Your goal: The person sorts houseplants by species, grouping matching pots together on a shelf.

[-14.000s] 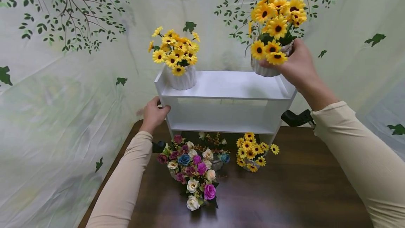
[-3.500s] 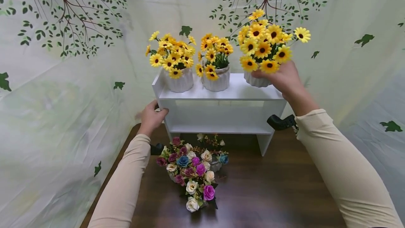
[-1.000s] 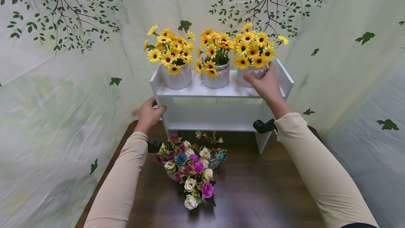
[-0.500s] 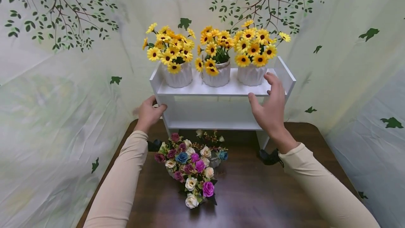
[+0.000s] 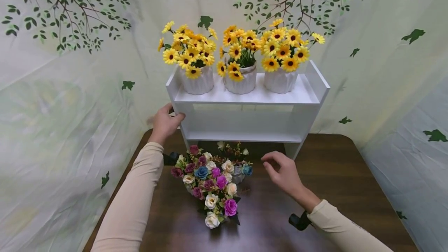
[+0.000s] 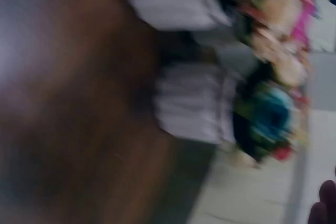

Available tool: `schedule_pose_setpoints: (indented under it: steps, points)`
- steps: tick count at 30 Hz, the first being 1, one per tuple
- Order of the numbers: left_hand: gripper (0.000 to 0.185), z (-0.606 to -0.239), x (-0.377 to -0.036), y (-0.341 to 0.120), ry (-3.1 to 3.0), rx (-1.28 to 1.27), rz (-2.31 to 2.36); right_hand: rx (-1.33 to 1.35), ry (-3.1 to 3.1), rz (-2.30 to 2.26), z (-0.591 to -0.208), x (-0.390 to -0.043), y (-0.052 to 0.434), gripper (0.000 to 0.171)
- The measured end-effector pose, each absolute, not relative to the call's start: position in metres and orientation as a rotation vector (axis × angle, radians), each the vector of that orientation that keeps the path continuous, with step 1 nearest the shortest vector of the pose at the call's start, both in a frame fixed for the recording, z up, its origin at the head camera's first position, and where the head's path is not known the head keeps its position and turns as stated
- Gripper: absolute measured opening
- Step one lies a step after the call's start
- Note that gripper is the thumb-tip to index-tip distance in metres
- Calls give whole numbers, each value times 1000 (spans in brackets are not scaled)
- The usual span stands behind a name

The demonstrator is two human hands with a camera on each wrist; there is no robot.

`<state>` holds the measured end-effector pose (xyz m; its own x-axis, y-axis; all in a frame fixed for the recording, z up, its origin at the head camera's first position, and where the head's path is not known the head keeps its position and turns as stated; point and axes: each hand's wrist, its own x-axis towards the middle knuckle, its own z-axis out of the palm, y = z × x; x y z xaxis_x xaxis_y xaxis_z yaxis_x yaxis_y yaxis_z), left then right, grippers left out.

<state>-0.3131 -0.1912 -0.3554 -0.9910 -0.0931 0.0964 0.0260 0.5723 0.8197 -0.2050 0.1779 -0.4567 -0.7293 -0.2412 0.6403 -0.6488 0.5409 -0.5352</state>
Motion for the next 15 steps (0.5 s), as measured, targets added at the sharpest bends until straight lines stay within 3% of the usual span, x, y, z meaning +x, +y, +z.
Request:
schedule_pose_setpoints:
  steps: [4,10,15]
  points:
    - [53,-353,-313,-192,-2658,66,-1402,680,-2555,1088,-493,-188,166,23]
    - [52,-353,-314,-190,-2660,59,-1381,788,-2901,1051,-543,-172,145,53]
    - [53,-356,-315,-190,-2662,57,-1389,827,-2972,1167,-564,-165,133,75]
